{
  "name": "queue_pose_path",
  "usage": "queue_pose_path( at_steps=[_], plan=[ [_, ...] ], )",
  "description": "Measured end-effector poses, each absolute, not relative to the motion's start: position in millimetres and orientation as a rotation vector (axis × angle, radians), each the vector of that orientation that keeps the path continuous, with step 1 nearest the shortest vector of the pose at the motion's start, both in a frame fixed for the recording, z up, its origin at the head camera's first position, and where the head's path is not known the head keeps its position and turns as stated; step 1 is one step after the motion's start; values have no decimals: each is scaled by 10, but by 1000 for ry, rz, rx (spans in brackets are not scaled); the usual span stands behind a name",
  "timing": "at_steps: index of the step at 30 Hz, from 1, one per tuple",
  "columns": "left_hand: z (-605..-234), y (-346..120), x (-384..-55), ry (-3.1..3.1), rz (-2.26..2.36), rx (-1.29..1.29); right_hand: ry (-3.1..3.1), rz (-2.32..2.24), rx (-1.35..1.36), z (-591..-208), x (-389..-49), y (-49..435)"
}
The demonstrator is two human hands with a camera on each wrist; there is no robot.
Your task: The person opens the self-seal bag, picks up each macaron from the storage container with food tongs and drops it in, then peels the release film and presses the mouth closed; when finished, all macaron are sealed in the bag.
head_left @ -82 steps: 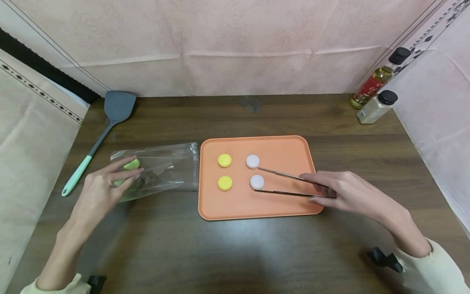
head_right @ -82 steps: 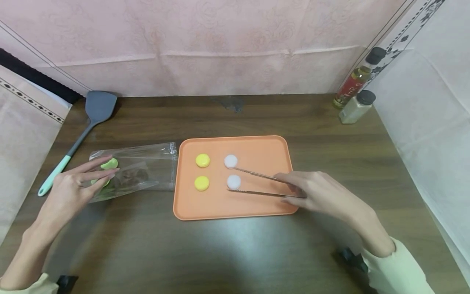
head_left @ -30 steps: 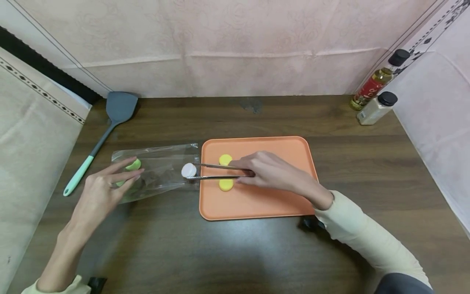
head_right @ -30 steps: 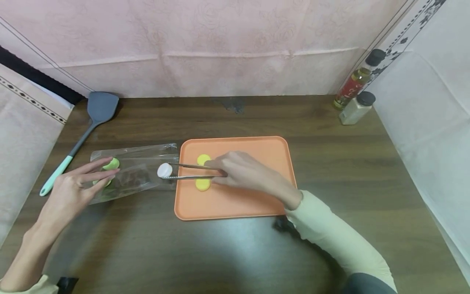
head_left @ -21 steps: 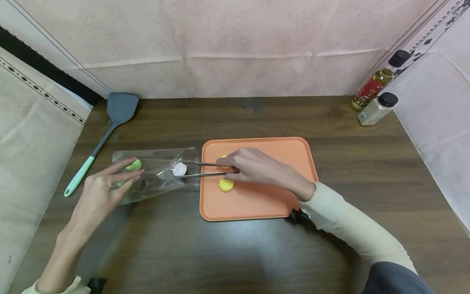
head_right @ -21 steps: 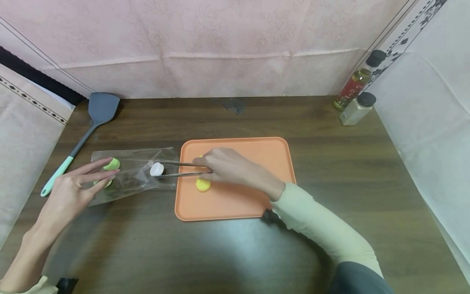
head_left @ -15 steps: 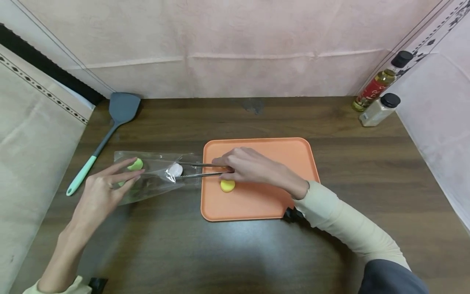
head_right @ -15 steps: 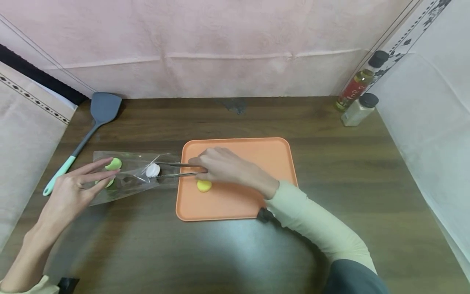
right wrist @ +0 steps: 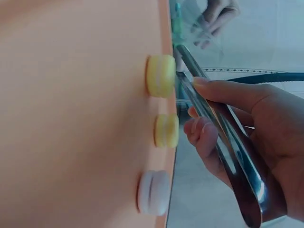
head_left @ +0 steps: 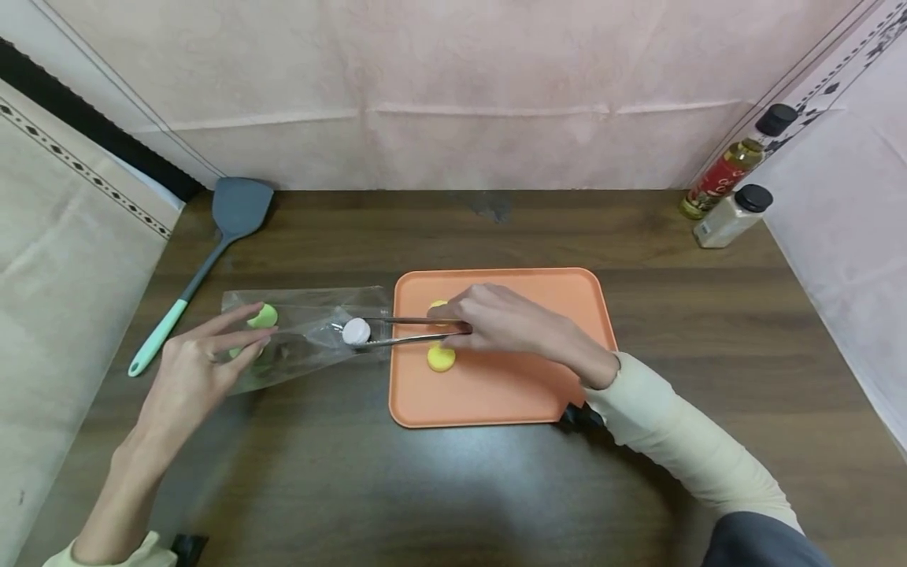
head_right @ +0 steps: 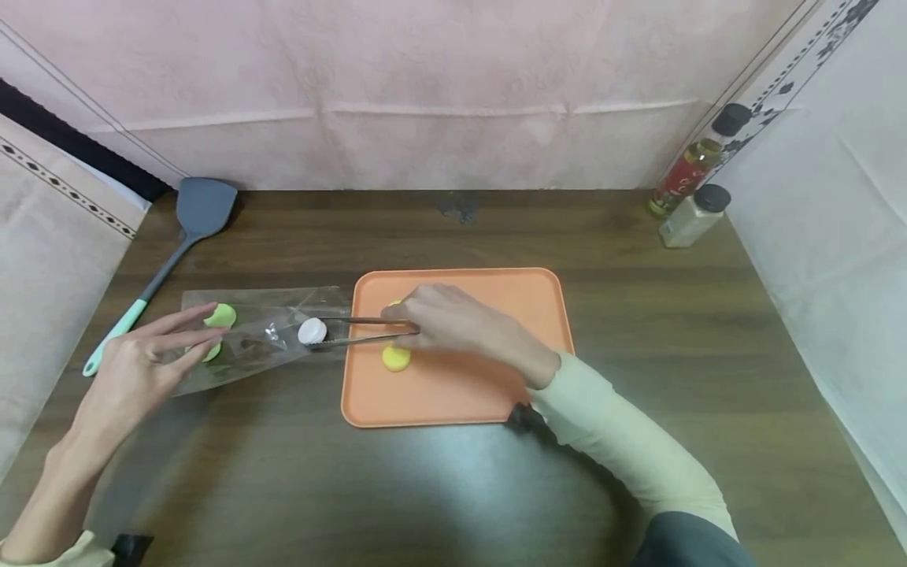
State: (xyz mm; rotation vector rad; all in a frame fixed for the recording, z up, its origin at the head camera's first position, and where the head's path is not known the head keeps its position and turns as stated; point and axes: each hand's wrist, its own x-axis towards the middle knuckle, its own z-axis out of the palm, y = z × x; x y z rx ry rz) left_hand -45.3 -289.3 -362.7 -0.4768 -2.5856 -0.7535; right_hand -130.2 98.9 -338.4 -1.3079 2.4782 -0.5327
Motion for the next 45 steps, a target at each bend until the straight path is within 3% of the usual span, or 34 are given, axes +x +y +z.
queue_pose_path(
  at_steps=[7,18,31,45],
  plan=[
    [-3622,-2900,-437,-2572,-728,-471,2477,-492,-1313,-3367,-1306,974],
    [-3621,-2894,-421,-2581,-746,-473,2434,-479,-1460,-3455,-1390,509],
    [-3626,-2886,-421,-2584,-724,-474,2473,-484,-1387,-3570,-1397,68],
    [-3633,-2850,-426,-2632,-723,-448,2484,-418,-1294,-3568,-1339,26]
  ],
)
